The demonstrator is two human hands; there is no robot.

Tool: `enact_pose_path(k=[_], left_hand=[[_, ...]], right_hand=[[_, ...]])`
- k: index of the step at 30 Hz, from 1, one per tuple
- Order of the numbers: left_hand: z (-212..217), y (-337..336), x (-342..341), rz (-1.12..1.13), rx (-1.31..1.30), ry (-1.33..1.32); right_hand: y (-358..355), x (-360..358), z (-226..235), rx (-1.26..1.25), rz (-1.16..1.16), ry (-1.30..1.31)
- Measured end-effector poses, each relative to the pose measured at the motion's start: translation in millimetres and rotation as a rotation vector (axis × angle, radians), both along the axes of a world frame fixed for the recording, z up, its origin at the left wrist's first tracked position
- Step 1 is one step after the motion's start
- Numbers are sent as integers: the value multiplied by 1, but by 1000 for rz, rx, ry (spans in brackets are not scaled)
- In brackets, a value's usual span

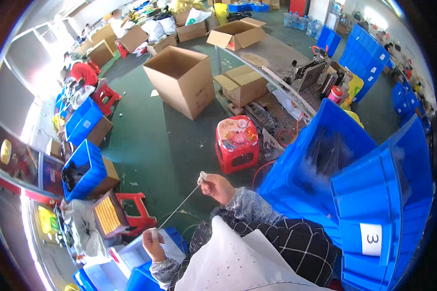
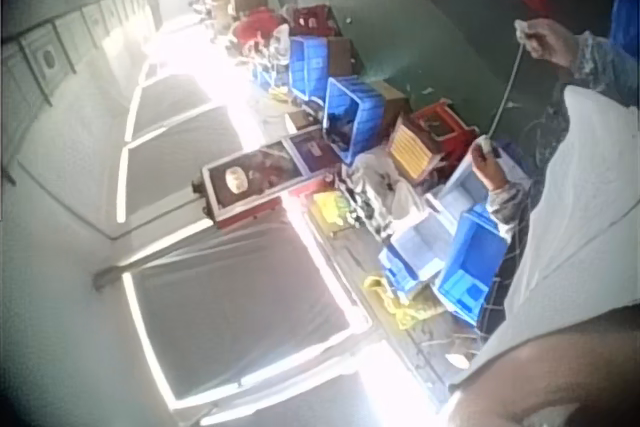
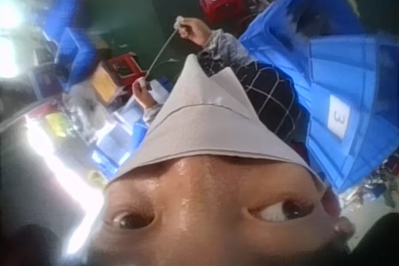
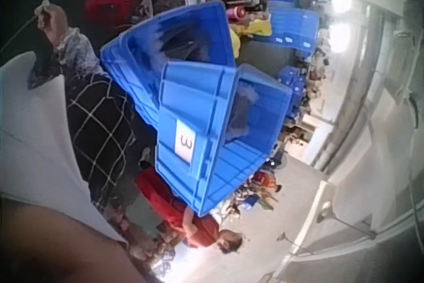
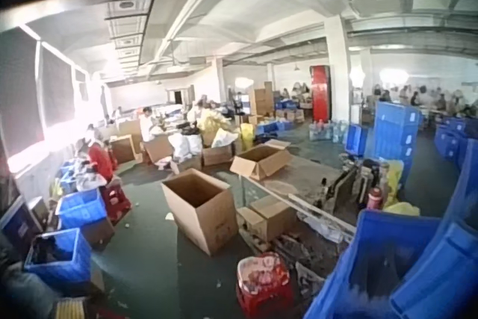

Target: Attaching plastic tips to industrial wire brushes and organizing them in crates.

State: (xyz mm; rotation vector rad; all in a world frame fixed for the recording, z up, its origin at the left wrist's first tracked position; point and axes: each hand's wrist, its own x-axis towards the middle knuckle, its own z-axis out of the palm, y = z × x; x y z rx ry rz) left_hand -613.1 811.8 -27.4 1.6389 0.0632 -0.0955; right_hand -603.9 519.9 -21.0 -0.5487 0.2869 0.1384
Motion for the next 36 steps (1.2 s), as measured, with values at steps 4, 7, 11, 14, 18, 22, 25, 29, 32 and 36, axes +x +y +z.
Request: enact_pose_path(k=[4, 7, 11, 14, 18, 22, 25, 29, 32, 36], left_hand=[[9, -63, 89, 36, -285, -1], [-2, -100, 143, -31, -479, 109], [-21, -159, 206, -317, -660, 298], [-29, -212, 242, -456, -607, 368], [-36, -260, 300, -730, -688, 518], [-53, -277, 383, -873, -739, 473], [-50, -276, 444, -675, -668, 423], [-65, -296, 513, -705, -598, 584], [-78, -315, 545, -727, -688, 670], [-70, -357, 564, -716, -740, 665]], right_hand=[[-43, 32, -10, -38, -78, 41], [-67, 33, -12, -82, -181, 71], [-97, 39, -22, -64, -420, 88], [-116, 46, -27, -120, -634, 50], [-128, 74, -30, -157, -801, 11], [-146, 95, -7, -709, -921, 267], [-184, 81, 3, -2137, -1175, 1207], [-231, 18, 27, -2374, -1047, 2075], [-256, 13, 11, -2441, -600, 2338], [-264, 18, 5, -2432, -887, 2436]])
